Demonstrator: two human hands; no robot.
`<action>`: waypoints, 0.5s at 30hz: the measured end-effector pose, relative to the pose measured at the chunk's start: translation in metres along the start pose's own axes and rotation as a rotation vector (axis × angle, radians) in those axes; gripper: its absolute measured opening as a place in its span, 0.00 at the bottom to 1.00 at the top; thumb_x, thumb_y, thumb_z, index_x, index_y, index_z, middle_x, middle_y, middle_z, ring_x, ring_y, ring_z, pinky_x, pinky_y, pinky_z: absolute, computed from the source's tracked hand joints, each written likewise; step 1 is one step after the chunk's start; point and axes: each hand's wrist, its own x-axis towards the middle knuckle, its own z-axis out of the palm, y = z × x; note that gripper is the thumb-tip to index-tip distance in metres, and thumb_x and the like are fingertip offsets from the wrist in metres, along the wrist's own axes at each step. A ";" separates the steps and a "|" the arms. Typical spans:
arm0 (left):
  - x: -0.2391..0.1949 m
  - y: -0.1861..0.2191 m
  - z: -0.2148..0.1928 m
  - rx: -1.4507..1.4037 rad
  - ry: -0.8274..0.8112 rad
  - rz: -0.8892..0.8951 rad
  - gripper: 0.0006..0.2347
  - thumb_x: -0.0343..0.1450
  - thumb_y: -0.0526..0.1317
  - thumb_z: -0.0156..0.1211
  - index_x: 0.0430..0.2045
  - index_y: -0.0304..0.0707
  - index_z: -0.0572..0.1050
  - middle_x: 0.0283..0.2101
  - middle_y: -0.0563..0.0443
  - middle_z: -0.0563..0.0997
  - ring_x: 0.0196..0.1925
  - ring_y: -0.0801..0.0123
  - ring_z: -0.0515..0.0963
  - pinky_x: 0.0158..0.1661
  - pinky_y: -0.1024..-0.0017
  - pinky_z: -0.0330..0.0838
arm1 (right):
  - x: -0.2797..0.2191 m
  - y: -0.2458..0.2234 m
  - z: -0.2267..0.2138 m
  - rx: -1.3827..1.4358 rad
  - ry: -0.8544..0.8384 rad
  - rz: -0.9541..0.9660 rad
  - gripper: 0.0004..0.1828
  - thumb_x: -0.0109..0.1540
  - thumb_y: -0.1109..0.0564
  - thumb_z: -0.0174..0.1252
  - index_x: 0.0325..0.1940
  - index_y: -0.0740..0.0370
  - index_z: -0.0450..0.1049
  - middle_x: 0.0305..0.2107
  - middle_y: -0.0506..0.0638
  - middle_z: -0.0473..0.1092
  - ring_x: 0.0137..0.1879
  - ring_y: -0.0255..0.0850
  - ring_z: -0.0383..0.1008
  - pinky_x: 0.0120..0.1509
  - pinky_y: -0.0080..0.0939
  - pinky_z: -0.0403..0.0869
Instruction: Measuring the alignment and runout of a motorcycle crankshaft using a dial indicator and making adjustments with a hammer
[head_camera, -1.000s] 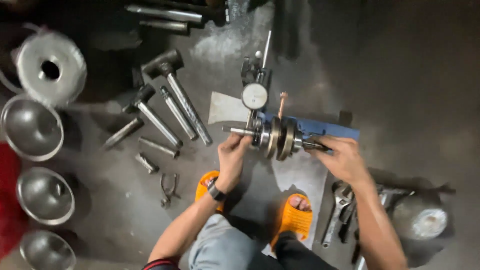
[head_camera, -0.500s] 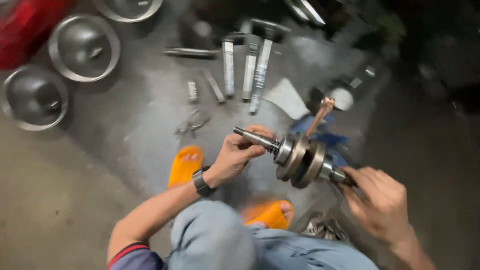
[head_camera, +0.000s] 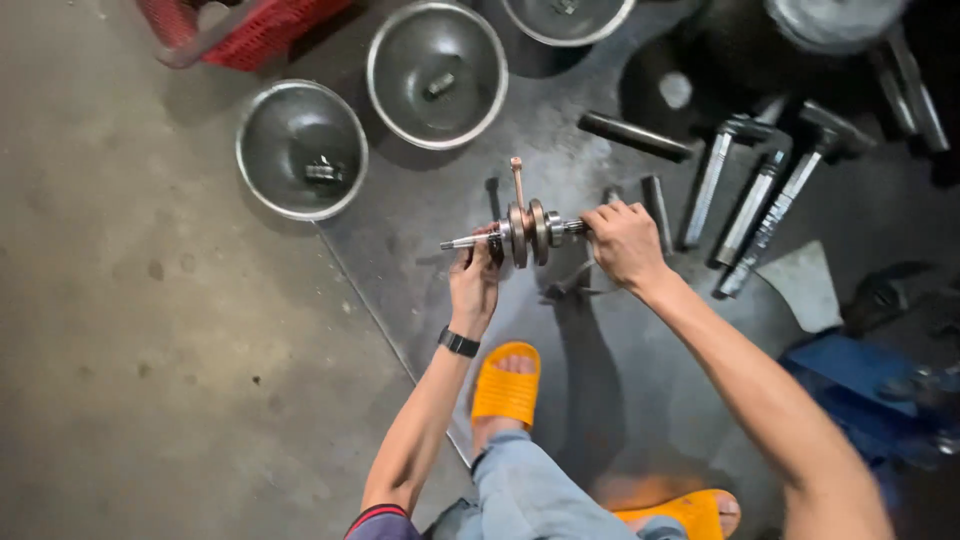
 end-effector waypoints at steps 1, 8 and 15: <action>0.015 -0.001 -0.010 -0.004 0.022 -0.013 0.07 0.70 0.31 0.52 0.38 0.34 0.75 0.42 0.42 0.78 0.46 0.64 0.76 0.49 0.68 0.69 | 0.009 -0.004 0.009 -0.005 -0.017 0.016 0.09 0.53 0.53 0.53 0.38 0.48 0.71 0.26 0.43 0.69 0.38 0.38 0.70 0.46 0.39 0.67; 0.052 -0.009 -0.030 -0.021 0.087 -0.059 0.08 0.69 0.32 0.54 0.40 0.34 0.74 0.43 0.39 0.77 0.48 0.62 0.76 0.52 0.65 0.67 | 0.041 -0.012 0.019 0.059 -0.190 0.085 0.10 0.53 0.55 0.56 0.38 0.54 0.73 0.26 0.46 0.70 0.38 0.42 0.72 0.45 0.42 0.69; 0.047 -0.006 -0.023 -0.016 0.100 -0.062 0.09 0.69 0.32 0.53 0.41 0.36 0.74 0.46 0.40 0.76 0.49 0.61 0.75 0.53 0.65 0.67 | 0.050 0.001 -0.016 0.350 -0.277 0.116 0.21 0.51 0.53 0.60 0.48 0.56 0.71 0.36 0.57 0.71 0.47 0.53 0.70 0.49 0.53 0.68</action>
